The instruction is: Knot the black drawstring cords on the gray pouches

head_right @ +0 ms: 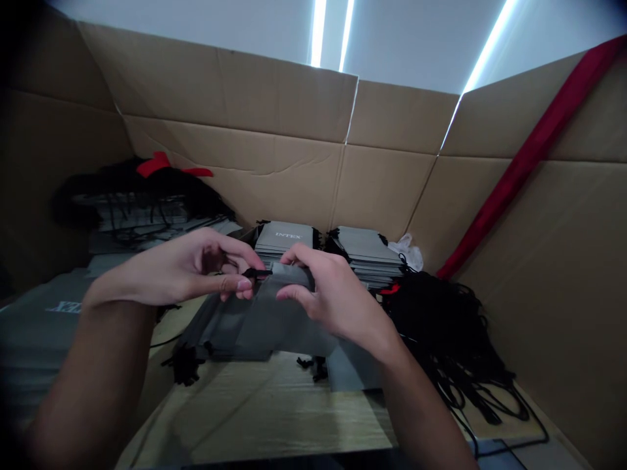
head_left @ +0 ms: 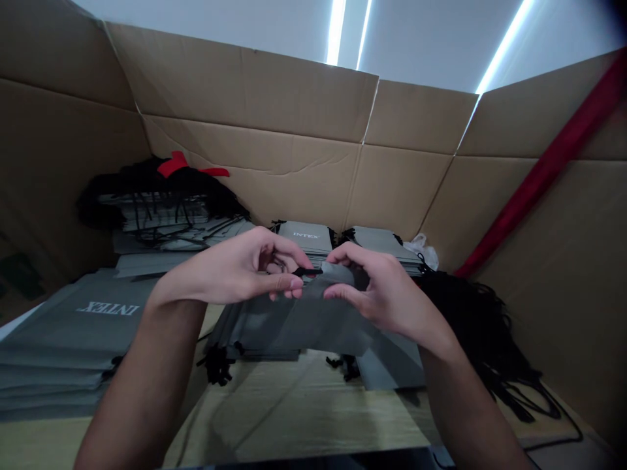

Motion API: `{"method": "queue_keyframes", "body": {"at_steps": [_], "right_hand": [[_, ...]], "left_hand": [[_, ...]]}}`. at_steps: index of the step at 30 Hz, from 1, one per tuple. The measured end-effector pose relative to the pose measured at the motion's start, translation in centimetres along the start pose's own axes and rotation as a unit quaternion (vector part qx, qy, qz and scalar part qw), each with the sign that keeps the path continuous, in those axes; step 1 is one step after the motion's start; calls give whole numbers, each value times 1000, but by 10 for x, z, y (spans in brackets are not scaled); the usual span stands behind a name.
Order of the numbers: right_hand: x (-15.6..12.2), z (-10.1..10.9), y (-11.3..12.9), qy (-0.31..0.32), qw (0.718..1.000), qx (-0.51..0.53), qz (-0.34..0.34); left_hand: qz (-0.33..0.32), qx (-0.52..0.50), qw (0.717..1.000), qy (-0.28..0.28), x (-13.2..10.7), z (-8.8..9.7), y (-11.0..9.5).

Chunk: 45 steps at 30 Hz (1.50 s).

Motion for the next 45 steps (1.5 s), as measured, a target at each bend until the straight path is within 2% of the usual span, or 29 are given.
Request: {"method": "queue_keyframes", "body": {"at_steps": [10,16,21,26,30,33,37,39,42,45], "right_hand": [[7,13,-3,12,999,-40,-3],[8,20,-3,4,999,-48,0],[9,24,-6,-5,999,-38,5],[10,24,-6,-3,1000,-25,2],[11,22,-5,5,1000,-23,-4],[11,17,-2,6,1000,-19,0],[10,11,2,15,1000,-10,10],[10,14,0,16,1000,-17,6],[11,31,-9,-9,999,-37,-4],[11,51,-16,-49,998,-29,-13]], "left_hand": [[-22,-26,999,-18,-8,3,-13],[-7,-8,999,-36,-11,13,-9],[1,31,996,-81,-12,24,-10],[1,77,990,-117,-8,25,-10],[-22,64,989,-135,-4,18,-13],[-40,36,987,-150,-1,4,-18],[-68,67,980,-172,3,-12,-23],[-80,81,969,-218,2,-3,-23],[-82,78,948,-298,-6,26,-22],[-60,76,932,-349,-15,52,-20]]}}
Point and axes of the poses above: each hand's wrist, its own x-axis towards the middle knuckle, its own z-axis out of the back of the hand, y = z × x, the point moved 7 cm from there along x, towards the middle knuckle, and after that the axes turned 13 degrees about -y, right-handed, at the moved point
